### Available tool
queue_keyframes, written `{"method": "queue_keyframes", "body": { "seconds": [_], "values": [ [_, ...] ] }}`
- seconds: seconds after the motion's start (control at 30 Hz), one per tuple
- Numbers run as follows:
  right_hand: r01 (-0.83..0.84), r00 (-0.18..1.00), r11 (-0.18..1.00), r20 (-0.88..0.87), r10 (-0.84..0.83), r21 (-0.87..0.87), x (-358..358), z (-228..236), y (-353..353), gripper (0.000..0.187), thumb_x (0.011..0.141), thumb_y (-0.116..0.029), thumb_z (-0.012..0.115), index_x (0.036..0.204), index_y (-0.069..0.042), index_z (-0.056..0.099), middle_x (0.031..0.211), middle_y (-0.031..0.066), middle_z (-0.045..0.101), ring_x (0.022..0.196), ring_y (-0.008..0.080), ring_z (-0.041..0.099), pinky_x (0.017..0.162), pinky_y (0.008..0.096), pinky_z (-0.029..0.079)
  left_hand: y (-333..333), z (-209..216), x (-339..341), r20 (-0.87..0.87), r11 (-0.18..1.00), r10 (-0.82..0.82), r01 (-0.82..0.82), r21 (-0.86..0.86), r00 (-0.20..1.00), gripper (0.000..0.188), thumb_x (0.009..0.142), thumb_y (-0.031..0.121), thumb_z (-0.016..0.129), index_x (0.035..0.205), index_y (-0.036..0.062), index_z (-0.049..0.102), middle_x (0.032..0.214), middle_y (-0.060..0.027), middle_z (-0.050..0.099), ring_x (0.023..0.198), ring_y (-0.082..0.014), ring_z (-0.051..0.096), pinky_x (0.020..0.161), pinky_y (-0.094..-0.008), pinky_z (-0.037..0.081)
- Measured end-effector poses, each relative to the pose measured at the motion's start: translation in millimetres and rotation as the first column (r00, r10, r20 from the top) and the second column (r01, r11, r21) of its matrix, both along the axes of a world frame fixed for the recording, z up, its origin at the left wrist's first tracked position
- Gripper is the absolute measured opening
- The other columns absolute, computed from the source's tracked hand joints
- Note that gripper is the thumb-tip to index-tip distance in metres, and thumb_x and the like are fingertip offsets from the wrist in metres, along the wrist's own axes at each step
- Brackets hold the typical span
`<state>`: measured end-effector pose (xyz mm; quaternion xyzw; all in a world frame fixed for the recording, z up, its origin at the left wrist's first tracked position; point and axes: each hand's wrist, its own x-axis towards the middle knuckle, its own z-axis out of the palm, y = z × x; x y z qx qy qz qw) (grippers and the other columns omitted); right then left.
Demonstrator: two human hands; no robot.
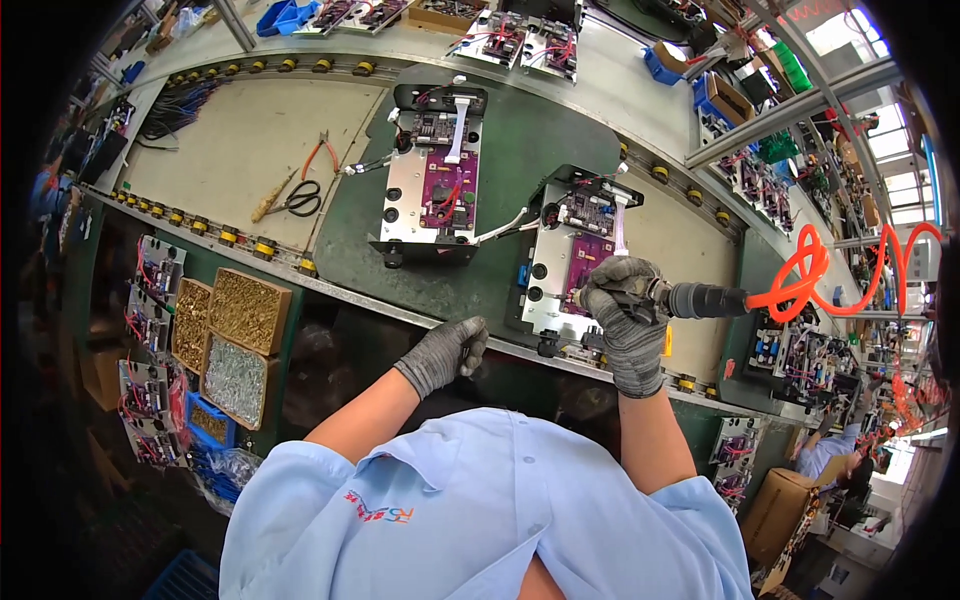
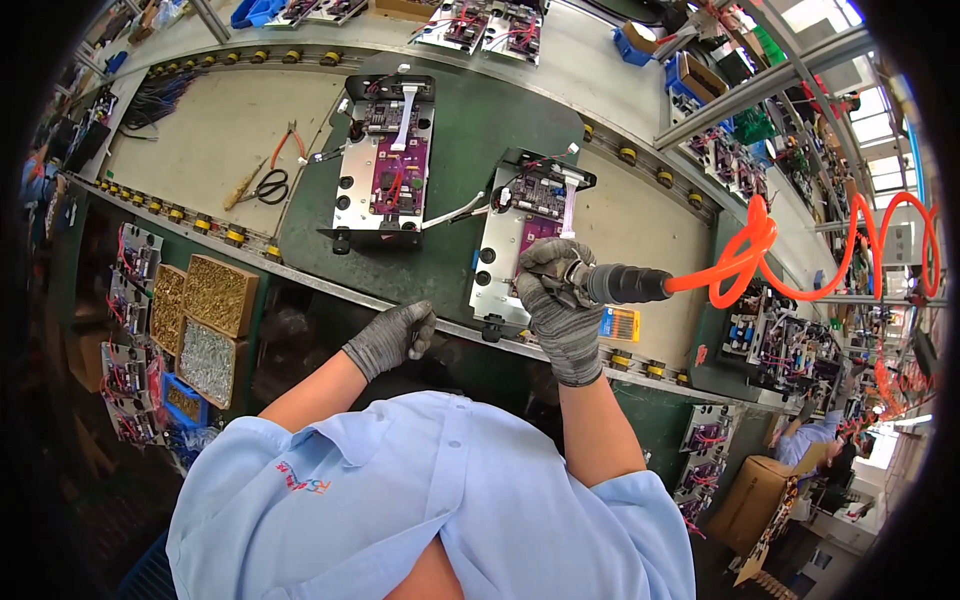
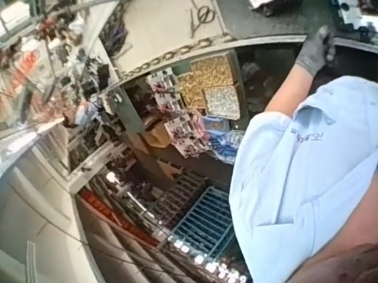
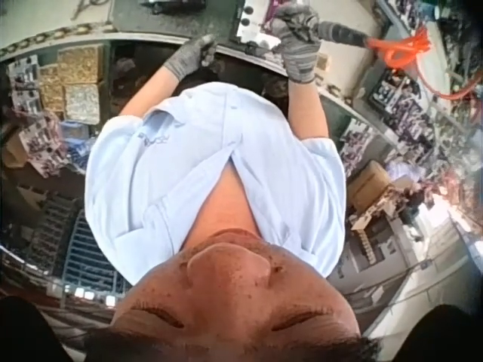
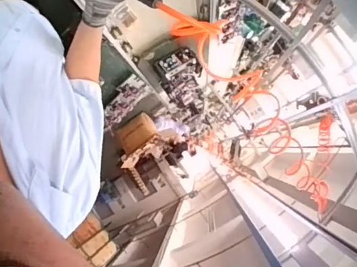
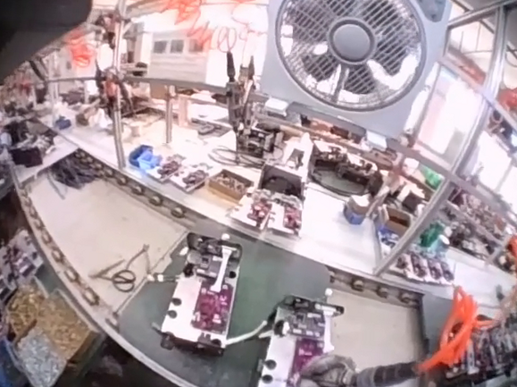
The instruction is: Assembling electronic components onto a metal chassis using an electric screwdriver on a factory assembly line.
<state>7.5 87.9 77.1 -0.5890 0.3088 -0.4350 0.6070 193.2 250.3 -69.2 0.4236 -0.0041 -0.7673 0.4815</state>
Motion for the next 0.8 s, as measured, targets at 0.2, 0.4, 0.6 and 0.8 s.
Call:
{"method": "queue_keyframes", "body": {
  "seconds": [0.2, 0.4, 0.6, 0.8],
  "values": [
    [-0.035, 0.995, 0.985, -0.099, 0.019, -0.170, -24, -18, -17, 0.030, 0.080, -0.008, 0.077, 0.103, -0.004, 0.058, 0.090, 0.0066, 0.062, 0.076, 0.0188, 0.066, 0.068, 0.0343, 0.059, 42, 19, 17, 0.207, 0.986, 0.135, -0.153, 0.070, 0.969, 0.025, 0.099, 0.027, 0.052, 0.088, 0.0055, 0.058, 0.070, -0.0049, 0.053, 0.058, -0.0161, 0.051, 0.051, -0.0297, 0.042],
    [0.000, 1.000, 0.999, 0.014, 0.000, -0.037, -10, -8, -7, 0.028, 0.081, 0.006, 0.068, 0.105, -0.003, 0.057, 0.090, 0.0073, 0.061, 0.070, 0.0171, 0.063, 0.064, 0.0324, 0.058, 85, 26, 29, 0.129, 0.926, 0.195, -0.226, 0.302, 0.972, 0.034, 0.099, 0.043, 0.057, 0.076, 0.0178, 0.052, 0.059, 0.0044, 0.042, 0.047, -0.0096, 0.035, 0.041, -0.0267, 0.026],
    [0.041, 0.999, 0.997, 0.004, -0.041, -0.072, 7, 0, 6, 0.026, 0.081, 0.005, 0.068, 0.104, -0.003, 0.057, 0.088, 0.0065, 0.060, 0.066, 0.0153, 0.060, 0.060, 0.0301, 0.056, 84, 39, 50, 0.258, 0.975, 0.045, -0.098, 0.197, 0.965, 0.043, 0.097, 0.051, 0.055, 0.069, 0.0190, 0.047, 0.052, 0.0060, 0.034, 0.040, -0.0102, 0.027, 0.039, -0.0292, 0.023],
    [0.053, 0.999, 0.991, 0.001, -0.053, -0.120, 20, -9, 19, 0.033, 0.083, 0.003, 0.071, 0.111, -0.008, 0.057, 0.095, 0.0046, 0.062, 0.070, 0.0147, 0.061, 0.058, 0.0284, 0.055, 131, 51, 104, 0.413, 0.986, 0.091, -0.140, 0.091, 0.906, 0.040, 0.096, 0.044, 0.058, 0.067, 0.0182, 0.048, 0.054, 0.0043, 0.038, 0.043, -0.0108, 0.031, 0.042, -0.0313, 0.024]
  ]
}}
